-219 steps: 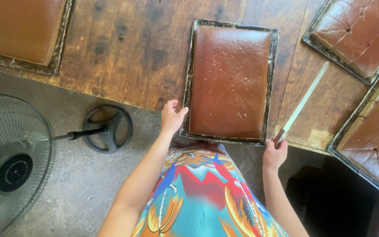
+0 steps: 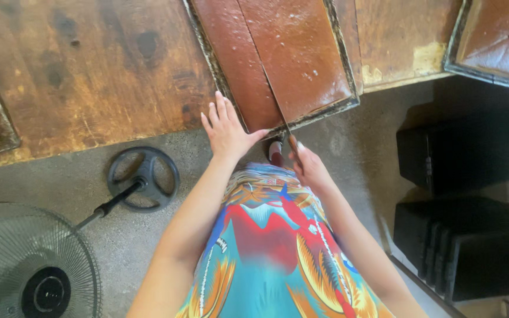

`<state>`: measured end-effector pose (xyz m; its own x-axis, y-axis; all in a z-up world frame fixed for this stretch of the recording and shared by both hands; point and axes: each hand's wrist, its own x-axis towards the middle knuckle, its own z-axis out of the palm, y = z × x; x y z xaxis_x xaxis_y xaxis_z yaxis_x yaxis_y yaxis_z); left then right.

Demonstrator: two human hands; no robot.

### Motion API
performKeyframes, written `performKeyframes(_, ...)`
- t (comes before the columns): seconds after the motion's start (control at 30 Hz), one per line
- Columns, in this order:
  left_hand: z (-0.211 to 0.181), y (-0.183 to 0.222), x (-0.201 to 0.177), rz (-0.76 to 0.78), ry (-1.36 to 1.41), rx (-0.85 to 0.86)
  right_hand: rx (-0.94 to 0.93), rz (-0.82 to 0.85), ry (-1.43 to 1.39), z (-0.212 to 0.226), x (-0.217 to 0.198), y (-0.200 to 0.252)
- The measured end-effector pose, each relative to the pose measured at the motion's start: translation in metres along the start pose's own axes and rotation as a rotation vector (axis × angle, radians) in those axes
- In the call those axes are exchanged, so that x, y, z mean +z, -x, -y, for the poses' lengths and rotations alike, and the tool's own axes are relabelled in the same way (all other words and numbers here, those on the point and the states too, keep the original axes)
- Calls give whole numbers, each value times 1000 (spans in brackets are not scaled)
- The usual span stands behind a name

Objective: The person slices a tray of brownies into smaller pieces using a long knife, then repeats the action with several other trays of brownies on a wooden table.

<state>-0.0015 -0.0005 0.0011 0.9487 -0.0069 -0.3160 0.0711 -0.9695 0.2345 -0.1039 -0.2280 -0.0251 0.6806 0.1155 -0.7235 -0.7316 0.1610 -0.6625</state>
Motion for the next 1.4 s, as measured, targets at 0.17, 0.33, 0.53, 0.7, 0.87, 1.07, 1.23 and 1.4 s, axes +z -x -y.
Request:
performKeyframes(0.17,2,-1,2,-12,25,-3,36,-41,104,26,7,-11)
performKeyframes(0.33,4,-1,5,-10,24,-1,53,-40,0,32,19,-70)
performKeyframes(0.53,8,0,14,-25,68,18,-519,-81,789,-91,-43,43)
performKeyframes(0.7,12,1,18,-86,88,75,274,-184,120,-109,-55,172)
performKeyframes(0.87,14,0,26,-62,123,47,578,-275,-57,-75,-71,217)
performKeyframes(1.07,15,2,18,-22,145,34,309,-224,-231,13,-129,155)
performKeyframes(1.23,2,17,7,-15,26,42,-11,-55,-224,111,-111,-16)
performKeyframes(1.4,-8,16,6,46,26,-23,-33,62,-227,169,-58,-115)
